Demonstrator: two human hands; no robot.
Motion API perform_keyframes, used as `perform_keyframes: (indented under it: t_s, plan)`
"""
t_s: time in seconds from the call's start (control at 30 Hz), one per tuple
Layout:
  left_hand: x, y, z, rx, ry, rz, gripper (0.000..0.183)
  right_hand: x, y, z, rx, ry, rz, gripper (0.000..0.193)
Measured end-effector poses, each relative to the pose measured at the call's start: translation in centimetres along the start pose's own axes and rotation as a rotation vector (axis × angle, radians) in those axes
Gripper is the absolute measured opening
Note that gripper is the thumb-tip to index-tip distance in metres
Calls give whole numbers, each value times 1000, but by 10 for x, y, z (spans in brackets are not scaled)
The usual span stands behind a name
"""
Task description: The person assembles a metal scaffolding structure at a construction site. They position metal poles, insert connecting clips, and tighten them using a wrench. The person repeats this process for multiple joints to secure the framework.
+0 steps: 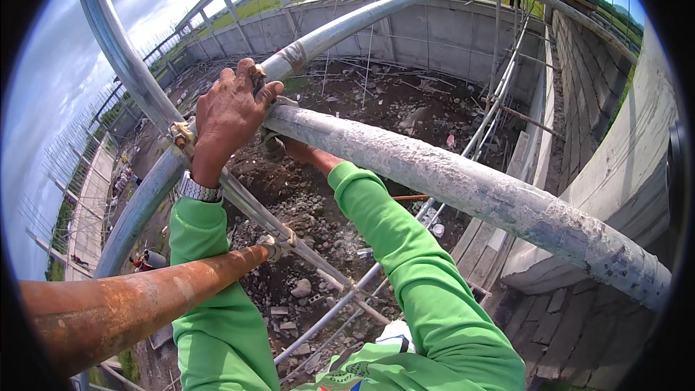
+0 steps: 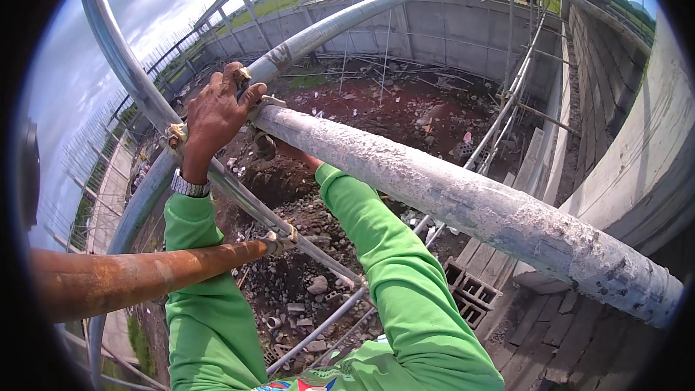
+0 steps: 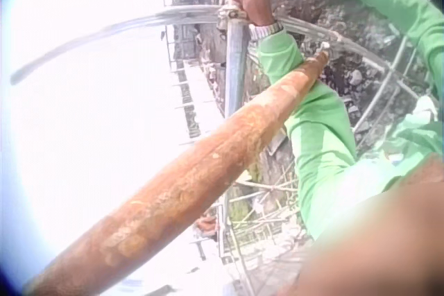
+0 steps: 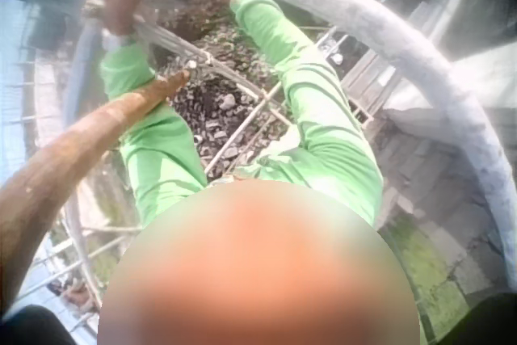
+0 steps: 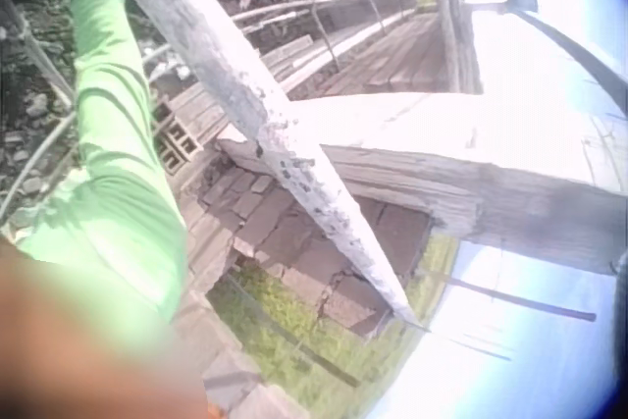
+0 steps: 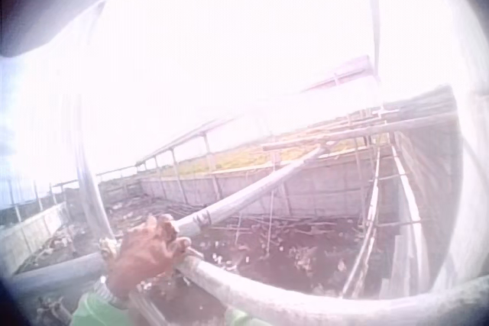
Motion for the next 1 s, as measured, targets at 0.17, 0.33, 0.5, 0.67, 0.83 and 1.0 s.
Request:
perform_keyframes:
  t_s: [0.17,0.33,0.5,0.67,0.83,1.0]
  plan:
    - [2,1,2,52,-33,69,78,5,-8,-25,23,-92,27,25]
    - [1,2,2,30,-16,22,70,-2,-19,-45,-85,-214,30,21]
    - [1,4,3,31,6,-5,70,-30,-40,-51,-213,-79,374,41]
    - [1,5,5,9,44,5,73,-28,-62,-47,-110,32,302,29]
    - [-8,3,9,-2,118,13,92,-19,-28,-53,-317,-214,132,21]
    - [-10,4,4,40,171,-34,79,-13,12,-61,292,180,-143,25]
Point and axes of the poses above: each hand's wrist, its own x-axis towards the middle knuckle, its own y-axis out of the palm, z = x × y, the point moved 7 cm from there along x, towards the middle knuckle, and after that the axes turned 13 degrees about -z, right-handed, at the moved point
